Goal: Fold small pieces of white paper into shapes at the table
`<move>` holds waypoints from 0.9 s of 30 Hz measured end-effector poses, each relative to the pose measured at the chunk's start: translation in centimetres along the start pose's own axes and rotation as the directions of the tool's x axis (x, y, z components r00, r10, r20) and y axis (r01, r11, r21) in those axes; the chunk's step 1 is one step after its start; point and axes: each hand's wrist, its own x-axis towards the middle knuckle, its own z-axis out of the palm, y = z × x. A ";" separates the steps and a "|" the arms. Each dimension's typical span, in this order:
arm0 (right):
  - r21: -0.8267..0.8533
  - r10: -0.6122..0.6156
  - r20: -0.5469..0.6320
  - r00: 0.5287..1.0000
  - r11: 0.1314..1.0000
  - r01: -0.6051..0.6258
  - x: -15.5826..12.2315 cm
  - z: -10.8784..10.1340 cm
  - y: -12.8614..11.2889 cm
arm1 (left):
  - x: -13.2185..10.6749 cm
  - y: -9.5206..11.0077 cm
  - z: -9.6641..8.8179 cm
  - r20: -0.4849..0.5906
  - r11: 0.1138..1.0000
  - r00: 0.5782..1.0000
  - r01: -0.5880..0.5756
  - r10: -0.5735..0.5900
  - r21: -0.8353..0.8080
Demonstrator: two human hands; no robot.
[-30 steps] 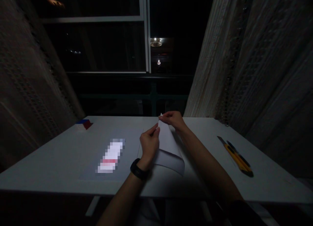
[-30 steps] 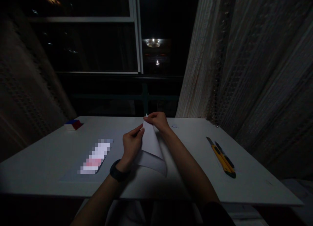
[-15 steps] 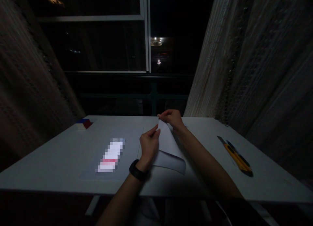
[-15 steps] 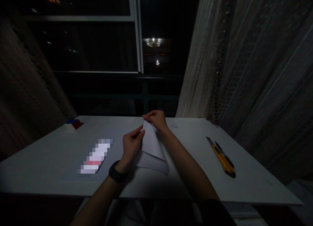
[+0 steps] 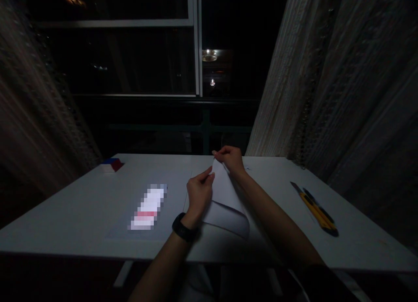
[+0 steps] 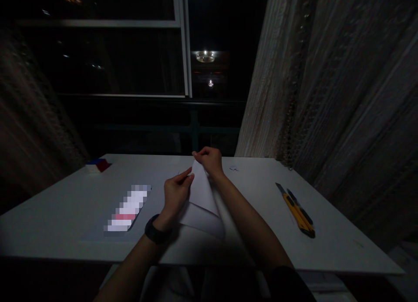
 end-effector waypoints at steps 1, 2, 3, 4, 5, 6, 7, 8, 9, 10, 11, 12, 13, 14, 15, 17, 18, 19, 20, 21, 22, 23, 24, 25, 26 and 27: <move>0.003 -0.003 -0.009 1.000 1.000 0.003 -0.1 0.0 0.2 | 0.0 0.0 0.0 0.000 1.000 1.000 0.006 -0.006 0.000; 0.007 -0.007 -0.014 1.000 1.000 0.007 -0.1 0.0 0.3 | 0.0 -0.1 0.0 0.000 1.000 1.000 0.008 -0.008 0.005; 0.011 -0.008 -0.011 1.000 1.000 0.008 -0.2 0.0 0.5 | -0.1 -0.1 0.1 0.004 1.000 1.000 0.006 -0.006 0.015; 0.013 -0.005 -0.002 1.000 1.000 0.005 -0.2 0.0 0.6 | -0.1 -0.2 0.1 0.012 1.000 1.000 0.001 -0.001 0.024; 0.012 0.002 0.007 1.000 1.000 -0.002 -0.3 0.0 0.7 | -0.1 -0.2 0.1 0.020 0.999 1.000 -0.004 0.003 0.033; 0.006 0.012 0.016 1.000 1.000 -0.012 -0.3 -0.1 0.8 | -0.2 -0.2 0.1 0.028 0.999 1.000 -0.007 0.006 0.039; -0.006 0.023 0.019 1.000 1.000 -0.023 -0.3 -0.1 0.9 | -0.2 -0.3 0.1 0.036 0.999 0.999 -0.008 0.006 0.043; -0.022 0.031 0.014 0.999 0.999 -0.031 -0.3 -0.2 0.9 | -0.3 -0.3 0.1 0.041 0.999 0.999 -0.005 0.003 0.043; -0.041 0.034 0.004 0.999 0.999 -0.033 -0.3 -0.2 0.9 | -0.3 -0.3 0.1 0.043 0.999 0.999 0.000 -0.001 0.040; -0.058 0.031 -0.008 0.999 0.998 -0.031 -0.3 -0.2 0.9 | -0.4 -0.3 0.2 0.041 0.999 0.999 0.005 -0.006 0.037; -0.072 0.025 -0.016 1.000 0.997 -0.026 -0.3 -0.2 0.9 | -0.4 -0.3 0.2 0.040 0.999 0.999 0.009 -0.010 0.031; -0.079 0.018 -0.020 1.000 0.997 -0.020 -0.3 -0.2 0.9 | -0.4 -0.3 0.2 0.039 1.000 0.999 0.011 -0.012 0.023; -0.079 0.013 -0.019 1.000 0.997 -0.014 -0.3 -0.2 0.9 | -0.4 -0.3 0.2 0.036 1.000 0.999 0.014 -0.015 0.016; -0.075 0.008 -0.011 1.000 0.997 -0.009 -0.3 -0.2 0.9 | -0.4 -0.4 0.2 0.033 1.000 0.999 0.016 -0.016 0.010; -0.068 0.005 0.003 1.000 0.998 -0.005 -0.3 -0.3 1.0 | -0.4 -0.4 0.2 0.028 1.000 0.999 0.016 -0.017 0.008; -0.061 0.005 0.045 0.999 0.998 -0.002 -0.4 -0.5 1.1 | -0.3 -0.6 0.2 0.020 1.000 1.000 0.013 -0.014 0.012; -0.070 0.009 0.065 0.998 0.998 -0.005 -0.5 -0.6 1.2 | -0.3 -0.6 0.2 0.019 1.000 1.000 0.009 -0.009 0.018; -0.085 0.015 0.080 0.997 0.996 -0.009 -0.6 -0.7 1.2 | -0.3 -0.7 0.1 0.019 1.000 1.000 0.005 -0.006 0.024; -0.103 0.022 0.087 0.996 0.995 -0.013 -0.7 -0.8 1.3 | -0.3 -0.9 0.1 0.020 1.000 1.000 0.002 -0.002 0.030; -0.120 0.026 0.087 0.996 0.993 -0.015 -0.8 -0.9 1.3 | -0.3 -1.0 0.1 0.020 0.999 1.000 0.000 -0.001 0.036; -0.135 0.027 0.081 0.996 0.991 -0.015 -0.9 -1.0 1.2 | -0.3 -1.1 0.1 0.021 0.999 1.000 0.000 -0.001 0.040; -0.148 0.026 0.071 0.997 0.989 -0.015 -1.1 -1.0 1.2 | -0.3 -1.2 0.1 0.019 0.999 1.000 0.003 -0.004 0.041; -0.161 0.026 0.057 0.998 0.987 -0.016 -1.2 -1.0 1.1 | -0.3 -1.3 0.2 0.018 0.999 1.000 0.004 -0.005 0.040; -0.177 0.025 0.041 0.999 0.984 -0.017 -1.3 -1.0 1.0 | -0.3 -1.4 0.2 0.017 0.999 1.000 0.002 -0.003 0.039; -0.192 0.023 0.027 0.999 0.981 -0.018 -1.5 -1.0 0.9 | -0.3 -1.5 0.2 0.015 0.999 1.000 -0.002 0.002 0.039; -0.202 0.021 0.019 1.000 0.979 -0.017 -1.6 -1.0 0.9 | -0.3 -1.6 0.3 0.010 0.999 1.000 -0.006 0.006 0.039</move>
